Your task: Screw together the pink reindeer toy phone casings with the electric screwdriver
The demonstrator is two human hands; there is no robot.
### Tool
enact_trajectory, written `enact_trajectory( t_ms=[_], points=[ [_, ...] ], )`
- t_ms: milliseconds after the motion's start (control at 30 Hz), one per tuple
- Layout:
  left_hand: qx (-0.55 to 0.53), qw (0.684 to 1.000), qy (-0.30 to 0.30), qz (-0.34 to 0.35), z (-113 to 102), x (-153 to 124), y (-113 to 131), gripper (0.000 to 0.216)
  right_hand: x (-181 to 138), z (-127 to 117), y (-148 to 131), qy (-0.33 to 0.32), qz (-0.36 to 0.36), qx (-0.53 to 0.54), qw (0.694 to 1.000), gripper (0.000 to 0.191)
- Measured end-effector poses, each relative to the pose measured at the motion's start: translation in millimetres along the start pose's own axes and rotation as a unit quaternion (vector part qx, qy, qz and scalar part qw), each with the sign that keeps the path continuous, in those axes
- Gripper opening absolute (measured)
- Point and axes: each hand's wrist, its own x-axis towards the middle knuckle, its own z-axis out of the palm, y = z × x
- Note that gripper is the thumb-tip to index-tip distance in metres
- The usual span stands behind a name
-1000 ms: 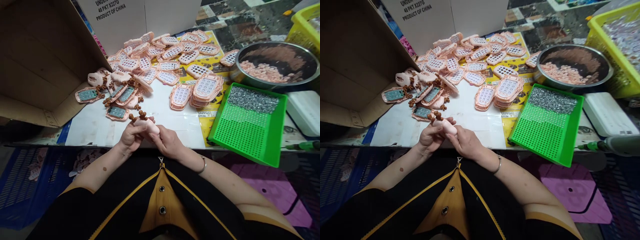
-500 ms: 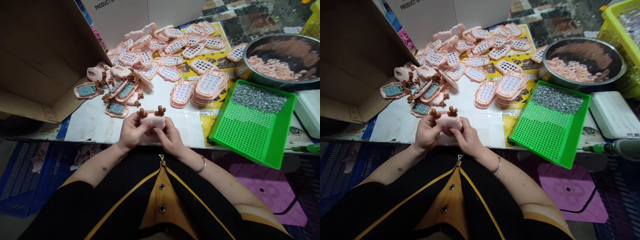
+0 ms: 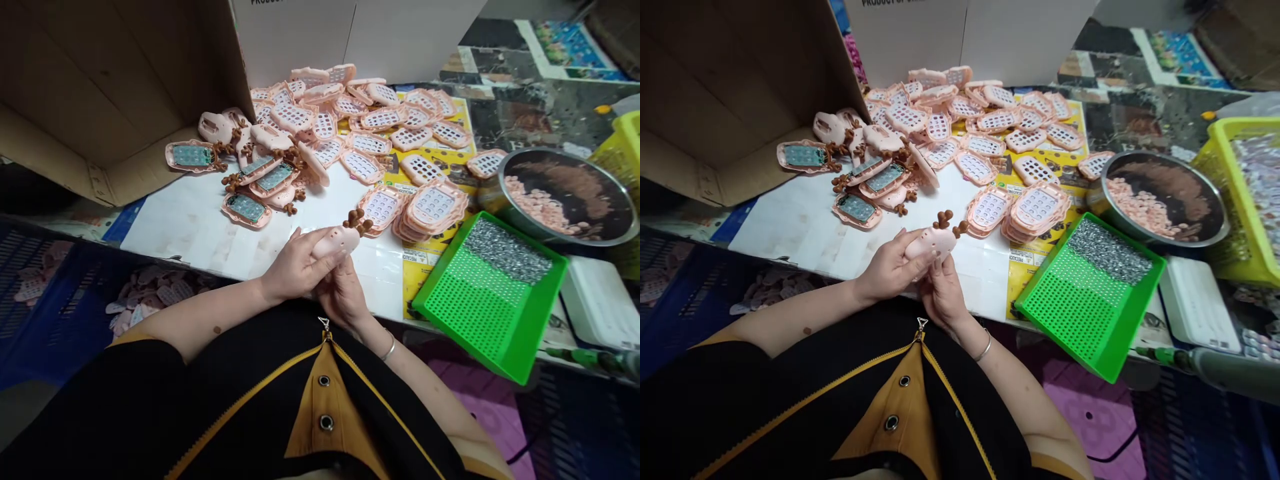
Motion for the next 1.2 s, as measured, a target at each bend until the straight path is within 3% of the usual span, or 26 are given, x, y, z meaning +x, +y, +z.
enact_trajectory(
  t_ms=[133, 267, 400, 533, 633, 700, 833, 933, 1033, 1100, 1167, 1200],
  points=[
    [0.057, 0.998, -0.023, -0.020, -3.3, -2.0, -9.5, 0.075, 4.7, -2.4, 1.2, 0.037, -0.015, 0.013, 0.999, 0.062],
    [0.129, 0.991, -0.029, 0.008, 0.6, -6.1, -14.3, 0.058, 7.4, -7.0, 2.9, 0.032, -0.019, -0.011, 0.999, 0.056],
    [0.099, 0.995, -0.015, 0.015, -0.1, -4.1, -12.7, 0.050, 7.8, -8.0, 2.5, 0.029, -0.031, -0.014, 0.999, 0.055],
    [-0.104, 0.990, -0.059, -0.079, -5.9, 3.0, -10.2, 0.055, 6.7, -8.6, -0.9, 0.026, -0.070, -0.073, 0.995, 0.053],
    [-0.313, 0.930, -0.054, -0.186, -6.0, 9.0, -8.9, 0.059, 2.8, -9.6, -9.2, 0.008, -0.091, -0.143, 0.985, 0.060],
    [-0.406, 0.890, -0.018, -0.207, -3.5, 12.3, -8.0, 0.058, -1.3, -10.7, -17.8, -0.014, -0.098, -0.222, 0.970, 0.061],
    [-0.470, 0.858, 0.008, -0.204, 6.3, 16.0, -5.5, 0.050, -9.7, -15.4, -34.2, -0.074, -0.114, -0.412, 0.901, 0.054],
    [-0.485, 0.846, -0.014, -0.223, 17.3, 17.1, -0.4, 0.044, -18.2, -24.8, -43.9, -0.072, -0.123, -0.465, 0.874, 0.055],
    [-0.485, 0.831, -0.047, -0.268, 30.1, 19.9, 8.6, 0.035, -38.1, -46.0, -58.6, -0.053, -0.174, -0.556, 0.811, 0.051],
    [-0.474, 0.822, -0.079, -0.306, 39.3, 23.6, 14.2, 0.029, -60.2, -66.9, -74.4, 0.026, -0.289, -0.590, 0.754, 0.046],
    [-0.454, 0.816, -0.116, -0.340, 49.5, 28.6, 17.8, 0.026, -85.8, -90.7, -95.4, 0.192, -0.439, -0.561, 0.675, 0.030],
    [-0.442, 0.813, -0.132, -0.355, 55.2, 31.5, 18.9, 0.024, -97.8, -102.9, -107.3, 0.304, -0.508, -0.521, 0.614, 0.019]
  ],
)
